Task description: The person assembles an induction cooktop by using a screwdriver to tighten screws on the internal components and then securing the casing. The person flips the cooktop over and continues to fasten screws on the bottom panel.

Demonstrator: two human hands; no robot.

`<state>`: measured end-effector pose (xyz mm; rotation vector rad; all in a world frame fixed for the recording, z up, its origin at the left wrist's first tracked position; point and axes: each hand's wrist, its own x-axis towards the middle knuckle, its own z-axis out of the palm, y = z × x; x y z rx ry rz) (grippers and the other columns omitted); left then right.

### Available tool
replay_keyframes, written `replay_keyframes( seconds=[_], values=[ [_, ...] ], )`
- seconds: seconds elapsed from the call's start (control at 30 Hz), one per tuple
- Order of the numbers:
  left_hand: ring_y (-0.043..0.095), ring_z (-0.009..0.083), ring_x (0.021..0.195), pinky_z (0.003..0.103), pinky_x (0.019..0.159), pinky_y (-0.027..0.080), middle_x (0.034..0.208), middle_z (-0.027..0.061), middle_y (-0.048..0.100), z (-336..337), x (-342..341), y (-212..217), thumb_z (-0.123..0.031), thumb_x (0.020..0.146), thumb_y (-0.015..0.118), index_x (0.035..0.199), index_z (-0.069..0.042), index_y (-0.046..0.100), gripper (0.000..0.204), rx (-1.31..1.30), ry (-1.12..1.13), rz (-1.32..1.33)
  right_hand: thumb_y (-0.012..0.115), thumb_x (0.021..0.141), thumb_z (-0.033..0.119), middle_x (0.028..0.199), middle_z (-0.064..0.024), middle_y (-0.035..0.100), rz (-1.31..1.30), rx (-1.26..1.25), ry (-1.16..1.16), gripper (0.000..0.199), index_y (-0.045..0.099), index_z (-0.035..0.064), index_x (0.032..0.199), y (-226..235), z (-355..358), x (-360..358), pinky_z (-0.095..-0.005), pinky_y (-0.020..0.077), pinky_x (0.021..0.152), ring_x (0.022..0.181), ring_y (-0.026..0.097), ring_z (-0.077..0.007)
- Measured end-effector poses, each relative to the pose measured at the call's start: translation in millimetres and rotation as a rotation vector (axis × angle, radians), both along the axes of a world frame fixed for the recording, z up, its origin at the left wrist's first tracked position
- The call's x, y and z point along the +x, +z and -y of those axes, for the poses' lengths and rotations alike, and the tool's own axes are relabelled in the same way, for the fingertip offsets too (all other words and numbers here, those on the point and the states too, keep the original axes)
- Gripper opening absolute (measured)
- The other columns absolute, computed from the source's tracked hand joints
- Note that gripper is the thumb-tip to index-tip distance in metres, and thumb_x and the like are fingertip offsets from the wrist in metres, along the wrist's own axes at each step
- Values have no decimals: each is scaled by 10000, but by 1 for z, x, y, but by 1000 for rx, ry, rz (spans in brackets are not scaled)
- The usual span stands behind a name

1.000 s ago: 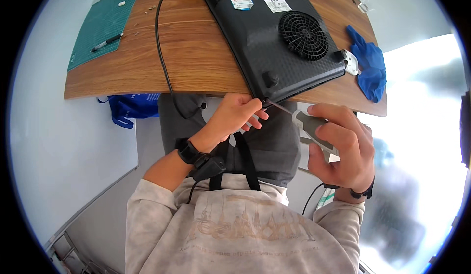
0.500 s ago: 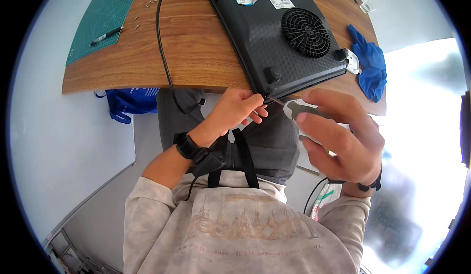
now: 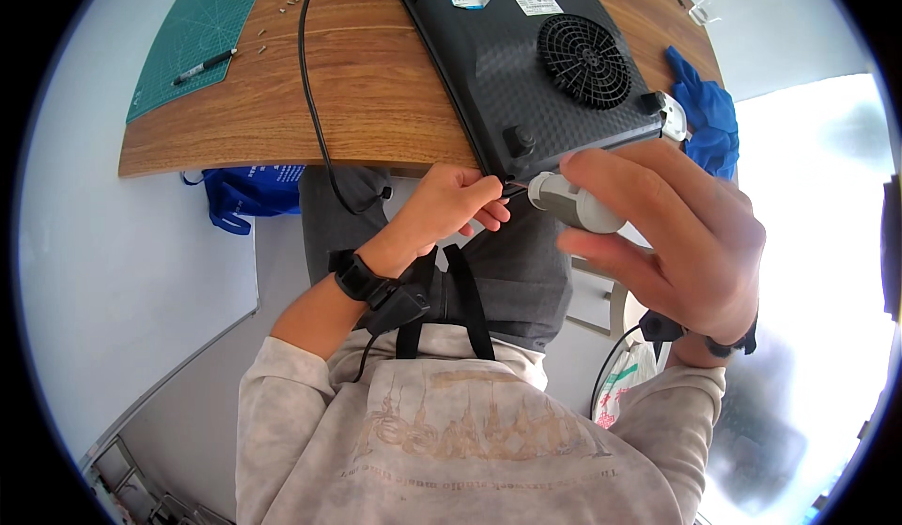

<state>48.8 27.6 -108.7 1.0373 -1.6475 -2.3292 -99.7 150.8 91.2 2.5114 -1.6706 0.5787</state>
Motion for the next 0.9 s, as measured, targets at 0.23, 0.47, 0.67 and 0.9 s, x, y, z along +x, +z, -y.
replay_keyframes(
  seconds=[0.23, 0.47, 0.67, 0.9],
  values=[
    [730, 129, 777, 264, 608, 492, 881, 82, 768, 2, 2, 0, -297, 921, 602, 937, -20, 728, 305, -11, -34, -63, 918, 681, 412, 593, -33, 537, -190, -237, -107, 449, 671, 58, 805, -6, 13, 0, -314, 363, 460, 495, 510, -184],
    [730, 129, 778, 261, 613, 487, 878, 76, 768, 0, 0, 2, -297, 921, 602, 933, -25, 729, 301, 5, -1, -21, 893, 747, 376, 640, -40, 519, -248, -318, -173, 385, 677, 63, 805, -14, 20, -9, -319, 337, 470, 510, 466, -205],
    [728, 128, 778, 265, 613, 485, 880, 76, 767, 2, 0, 3, -303, 919, 605, 932, -26, 728, 304, 13, -6, -6, 873, 785, 179, 926, -83, 682, 50, -213, -217, 361, 694, 41, 1066, -23, 23, 0, -303, 482, 572, 713, 638, -169],
    [710, 101, 784, 254, 606, 469, 890, 56, 768, 3, 1, 8, -297, 944, 586, 950, -51, 732, 287, 30, -25, 3, 758, 851, 11, 1034, -80, 709, 257, -31, -130, 326, 603, 20, 1137, -30, 14, -20, -239, 562, 693, 862, 707, -142]
  ],
)
